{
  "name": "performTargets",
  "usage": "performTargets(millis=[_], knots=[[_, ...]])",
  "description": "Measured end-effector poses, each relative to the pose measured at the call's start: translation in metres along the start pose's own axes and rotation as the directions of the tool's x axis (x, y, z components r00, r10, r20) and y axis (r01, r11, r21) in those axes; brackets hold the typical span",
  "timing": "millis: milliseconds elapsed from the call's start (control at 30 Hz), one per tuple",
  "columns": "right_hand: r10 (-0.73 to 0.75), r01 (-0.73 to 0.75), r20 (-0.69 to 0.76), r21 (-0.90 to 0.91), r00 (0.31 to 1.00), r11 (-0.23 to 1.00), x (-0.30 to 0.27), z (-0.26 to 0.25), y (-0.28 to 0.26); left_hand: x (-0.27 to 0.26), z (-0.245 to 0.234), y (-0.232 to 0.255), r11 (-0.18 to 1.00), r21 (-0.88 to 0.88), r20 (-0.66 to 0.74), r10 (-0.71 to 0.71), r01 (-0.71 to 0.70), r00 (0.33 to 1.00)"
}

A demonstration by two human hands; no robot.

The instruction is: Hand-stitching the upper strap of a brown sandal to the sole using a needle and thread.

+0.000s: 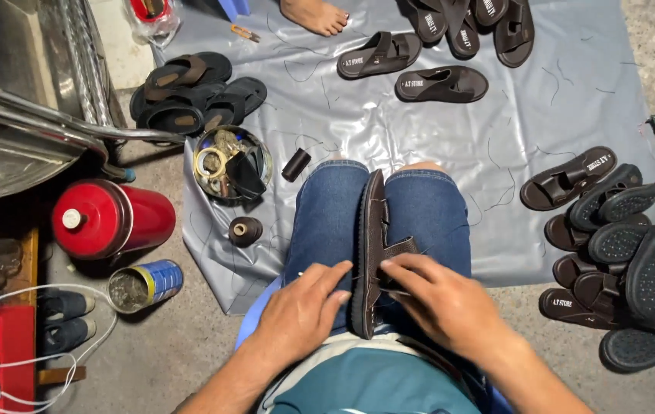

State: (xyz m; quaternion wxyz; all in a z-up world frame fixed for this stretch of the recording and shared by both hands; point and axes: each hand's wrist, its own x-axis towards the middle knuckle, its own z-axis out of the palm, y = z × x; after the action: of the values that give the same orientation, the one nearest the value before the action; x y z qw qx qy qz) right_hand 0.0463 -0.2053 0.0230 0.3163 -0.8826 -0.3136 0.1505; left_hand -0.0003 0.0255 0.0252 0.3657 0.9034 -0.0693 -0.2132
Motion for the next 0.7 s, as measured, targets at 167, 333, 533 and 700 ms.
performTargets(millis=[167,333,533,700], knots=[[-0.023,0.031,-0.047,0.178,0.999,0.983,0.017,0.022,0.009,-0.002,-0.037,0.012,0.895,-0.349,0.145,0.344,-0.278,0.928],[0.101,-0.101,0.015,0.297,0.995,0.949,0.019,0.021,0.012,-0.013,-0.043,0.021,0.610,-0.775,0.039,0.310,-0.167,0.950],[0.179,-0.148,-0.056,0.352,0.982,0.924,0.020,0.032,0.014,0.015,0.008,-0.019,0.990,-0.140,-0.049,-0.016,0.009,0.999],[0.252,-0.219,-0.059,0.326,0.966,0.920,0.020,0.021,0.004,0.013,0.001,-0.026,0.976,-0.164,-0.078,0.130,-0.142,0.988]])
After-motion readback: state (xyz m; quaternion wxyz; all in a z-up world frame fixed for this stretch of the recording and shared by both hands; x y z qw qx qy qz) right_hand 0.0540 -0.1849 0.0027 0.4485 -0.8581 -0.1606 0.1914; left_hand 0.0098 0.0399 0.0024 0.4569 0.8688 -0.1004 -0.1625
